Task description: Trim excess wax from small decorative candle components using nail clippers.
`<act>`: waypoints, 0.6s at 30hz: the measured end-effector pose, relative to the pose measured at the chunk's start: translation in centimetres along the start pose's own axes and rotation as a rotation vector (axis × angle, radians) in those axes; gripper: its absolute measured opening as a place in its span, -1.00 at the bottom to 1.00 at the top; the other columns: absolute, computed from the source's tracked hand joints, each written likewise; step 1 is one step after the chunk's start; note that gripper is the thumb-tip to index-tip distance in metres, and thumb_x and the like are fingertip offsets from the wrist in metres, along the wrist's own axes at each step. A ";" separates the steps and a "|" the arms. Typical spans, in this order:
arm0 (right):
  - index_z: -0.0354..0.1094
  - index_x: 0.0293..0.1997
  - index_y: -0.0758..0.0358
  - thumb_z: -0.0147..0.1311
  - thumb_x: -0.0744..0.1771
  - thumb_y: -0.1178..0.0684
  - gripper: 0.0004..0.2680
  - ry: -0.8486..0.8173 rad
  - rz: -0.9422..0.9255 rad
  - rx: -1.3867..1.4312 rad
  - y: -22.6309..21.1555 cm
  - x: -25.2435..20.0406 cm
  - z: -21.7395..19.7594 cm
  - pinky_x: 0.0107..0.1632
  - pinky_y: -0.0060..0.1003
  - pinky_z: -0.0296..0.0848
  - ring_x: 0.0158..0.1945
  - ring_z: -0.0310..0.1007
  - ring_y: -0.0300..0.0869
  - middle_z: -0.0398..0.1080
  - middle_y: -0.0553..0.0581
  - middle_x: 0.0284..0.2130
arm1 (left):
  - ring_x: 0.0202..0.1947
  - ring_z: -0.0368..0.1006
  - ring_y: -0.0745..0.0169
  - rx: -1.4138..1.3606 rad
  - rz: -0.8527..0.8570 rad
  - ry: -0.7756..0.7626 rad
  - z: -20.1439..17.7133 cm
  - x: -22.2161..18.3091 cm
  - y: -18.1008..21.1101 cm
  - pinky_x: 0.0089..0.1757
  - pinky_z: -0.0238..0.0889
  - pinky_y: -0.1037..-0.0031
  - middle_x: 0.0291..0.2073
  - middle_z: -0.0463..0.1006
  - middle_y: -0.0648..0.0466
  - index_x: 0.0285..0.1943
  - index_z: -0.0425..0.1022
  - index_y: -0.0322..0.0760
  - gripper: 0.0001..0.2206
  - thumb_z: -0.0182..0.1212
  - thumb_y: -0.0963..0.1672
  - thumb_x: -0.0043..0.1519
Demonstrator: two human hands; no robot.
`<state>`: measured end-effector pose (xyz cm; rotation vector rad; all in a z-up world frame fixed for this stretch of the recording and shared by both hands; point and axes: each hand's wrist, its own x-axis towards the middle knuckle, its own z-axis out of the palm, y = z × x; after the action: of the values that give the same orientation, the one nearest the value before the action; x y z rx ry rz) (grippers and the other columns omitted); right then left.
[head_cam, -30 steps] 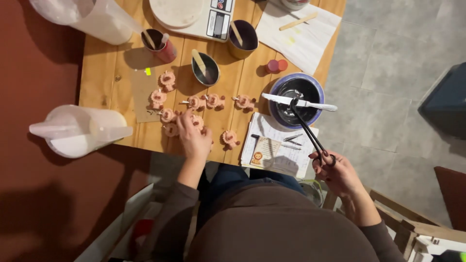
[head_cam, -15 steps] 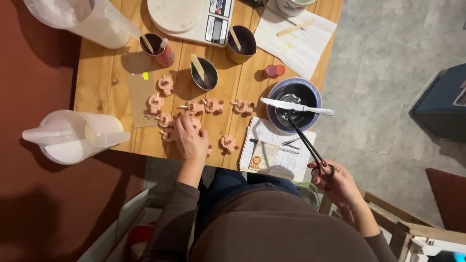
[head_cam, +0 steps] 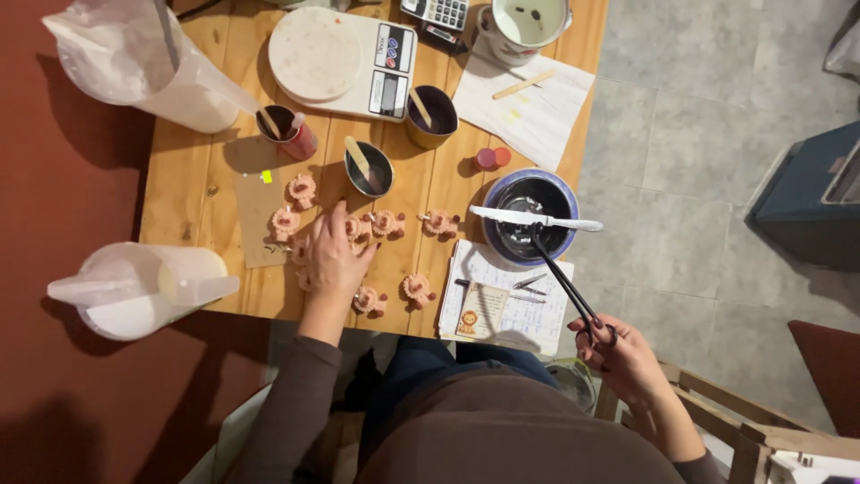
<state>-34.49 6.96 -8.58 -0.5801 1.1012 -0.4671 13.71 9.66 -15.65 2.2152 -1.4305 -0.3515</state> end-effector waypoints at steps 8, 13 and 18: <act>0.44 -0.04 0.45 0.09 0.35 -0.07 -0.71 0.016 -0.012 0.008 0.6 -0.9 0.2 -0.51 -0.41 0.02 -0.56 0.10 -0.32 0.36 0.07 -0.55 | 0.15 0.35 -0.17 0.049 0.037 0.067 0.4 0.4 -0.5 0.14 0.22 0.04 0.06 0.47 -0.19 0.31 0.32 -0.34 -0.29 0.57 -0.05 0.00; 0.44 -0.05 0.44 0.09 0.36 -0.07 -0.71 0.020 -0.009 0.014 0.6 -1.0 0.4 -0.50 -0.40 0.03 -0.56 0.10 -0.32 0.36 0.06 -0.55 | 0.05 0.39 -0.12 0.015 0.051 0.119 -0.2 0.2 -0.3 0.05 0.30 0.12 -0.03 0.48 -0.11 0.05 0.49 -0.31 -0.49 0.57 -0.09 -0.07; 0.44 -0.05 0.43 0.10 0.36 -0.07 -0.72 0.025 -0.022 0.013 0.8 -1.2 0.2 -0.48 -0.41 0.04 -0.53 0.13 -0.31 0.36 0.06 -0.54 | -0.19 0.53 0.08 -0.169 0.111 0.145 -2.2 -0.3 0.7 -0.20 0.45 0.26 -0.09 0.48 0.03 -0.15 0.55 -0.29 -0.68 0.54 -0.13 -0.02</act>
<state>-34.74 8.35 -8.27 -0.5768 1.1160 -0.5017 14.08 10.23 -13.47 1.9757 -1.3860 -0.2578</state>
